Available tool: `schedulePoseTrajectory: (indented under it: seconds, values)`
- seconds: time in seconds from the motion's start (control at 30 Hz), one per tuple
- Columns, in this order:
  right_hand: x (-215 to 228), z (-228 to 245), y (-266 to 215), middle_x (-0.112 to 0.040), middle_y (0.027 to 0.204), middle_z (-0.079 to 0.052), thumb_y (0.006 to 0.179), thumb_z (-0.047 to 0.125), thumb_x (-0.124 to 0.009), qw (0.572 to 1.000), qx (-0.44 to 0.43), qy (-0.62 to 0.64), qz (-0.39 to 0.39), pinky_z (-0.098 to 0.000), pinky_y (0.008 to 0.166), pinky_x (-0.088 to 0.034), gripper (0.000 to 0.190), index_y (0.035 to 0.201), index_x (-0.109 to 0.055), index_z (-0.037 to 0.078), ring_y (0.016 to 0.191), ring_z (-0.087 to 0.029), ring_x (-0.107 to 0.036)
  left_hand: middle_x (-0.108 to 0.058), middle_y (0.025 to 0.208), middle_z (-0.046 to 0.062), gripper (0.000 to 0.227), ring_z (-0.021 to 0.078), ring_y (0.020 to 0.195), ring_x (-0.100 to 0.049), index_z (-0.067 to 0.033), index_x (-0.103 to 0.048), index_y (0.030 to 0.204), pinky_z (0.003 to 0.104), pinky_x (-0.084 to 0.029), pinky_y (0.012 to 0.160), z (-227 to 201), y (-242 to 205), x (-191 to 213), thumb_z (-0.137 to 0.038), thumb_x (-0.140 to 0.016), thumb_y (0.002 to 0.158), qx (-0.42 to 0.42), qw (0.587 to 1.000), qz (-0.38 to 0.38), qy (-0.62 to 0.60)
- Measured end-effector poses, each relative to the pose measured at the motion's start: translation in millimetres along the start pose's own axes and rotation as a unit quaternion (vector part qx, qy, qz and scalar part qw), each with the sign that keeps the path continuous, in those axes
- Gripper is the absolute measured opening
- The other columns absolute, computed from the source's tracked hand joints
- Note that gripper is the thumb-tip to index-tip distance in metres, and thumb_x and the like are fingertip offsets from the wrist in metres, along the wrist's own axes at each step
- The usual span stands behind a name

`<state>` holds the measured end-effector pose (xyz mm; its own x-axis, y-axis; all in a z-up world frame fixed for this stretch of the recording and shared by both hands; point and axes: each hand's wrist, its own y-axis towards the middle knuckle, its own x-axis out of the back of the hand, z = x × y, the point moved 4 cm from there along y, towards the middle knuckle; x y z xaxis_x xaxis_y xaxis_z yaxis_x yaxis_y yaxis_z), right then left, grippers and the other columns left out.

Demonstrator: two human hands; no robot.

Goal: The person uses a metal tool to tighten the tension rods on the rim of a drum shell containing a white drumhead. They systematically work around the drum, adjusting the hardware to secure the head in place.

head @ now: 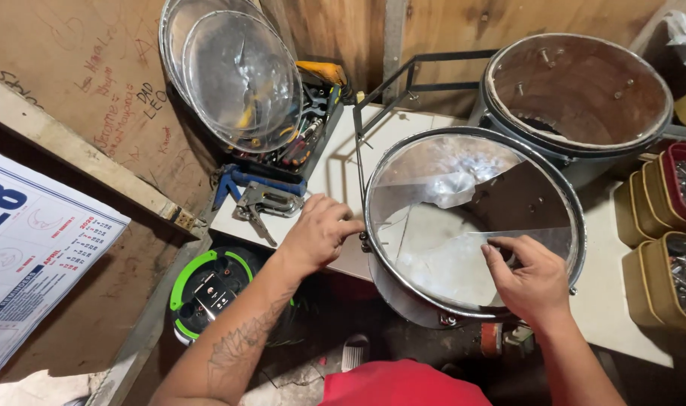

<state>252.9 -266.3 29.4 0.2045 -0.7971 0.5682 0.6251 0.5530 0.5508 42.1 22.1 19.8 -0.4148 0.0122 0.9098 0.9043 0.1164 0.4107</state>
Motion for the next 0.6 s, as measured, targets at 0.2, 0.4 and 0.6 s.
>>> schedulePoseTrajectory:
  seconds: [0.2, 0.4, 0.6]
  values:
    - [2, 6, 1, -0.068, 0.073, -0.010, 0.088, 0.017, -0.080, 1.000, 0.002, 0.001, 0.011, -0.0384, 0.062, -0.052, 0.009, 0.096, -0.080, 0.014, 0.070, -0.031, -0.068, -0.066, 0.090, -0.004, 0.018, 0.0222, 0.092, -0.065, -0.0324, -0.073, 0.096, 0.043, -0.048, 0.099, 5, 7, 0, -0.026, -0.056, 0.096, -0.004, 0.997, 0.072, -0.022]
    - [3, 7, 0, -0.068, 0.072, -0.008, 0.088, 0.017, -0.081, 1.000, -0.003, 0.016, 0.011, -0.0364, 0.062, -0.052, 0.008, 0.095, -0.080, 0.015, 0.069, -0.029, -0.068, -0.060, 0.079, -0.002, 0.012, 0.0240, 0.078, -0.064, -0.0284, -0.067, 0.082, 0.041, -0.056, 0.075, -4, 11, 3, -0.021, -0.057, 0.084, 0.029, 0.992, 0.120, 0.016]
    - [3, 6, 0, -0.068, 0.072, -0.009, 0.088, 0.018, -0.081, 1.000, -0.007, 0.021, 0.014, -0.0368, 0.063, -0.052, 0.009, 0.096, -0.080, 0.015, 0.071, -0.029, -0.069, -0.058, 0.075, 0.002, 0.009, 0.0291, 0.070, -0.068, -0.0221, -0.064, 0.082, 0.043, -0.057, 0.065, -20, 0, 6, -0.018, -0.056, 0.082, 0.091, 0.987, 0.133, -0.011]
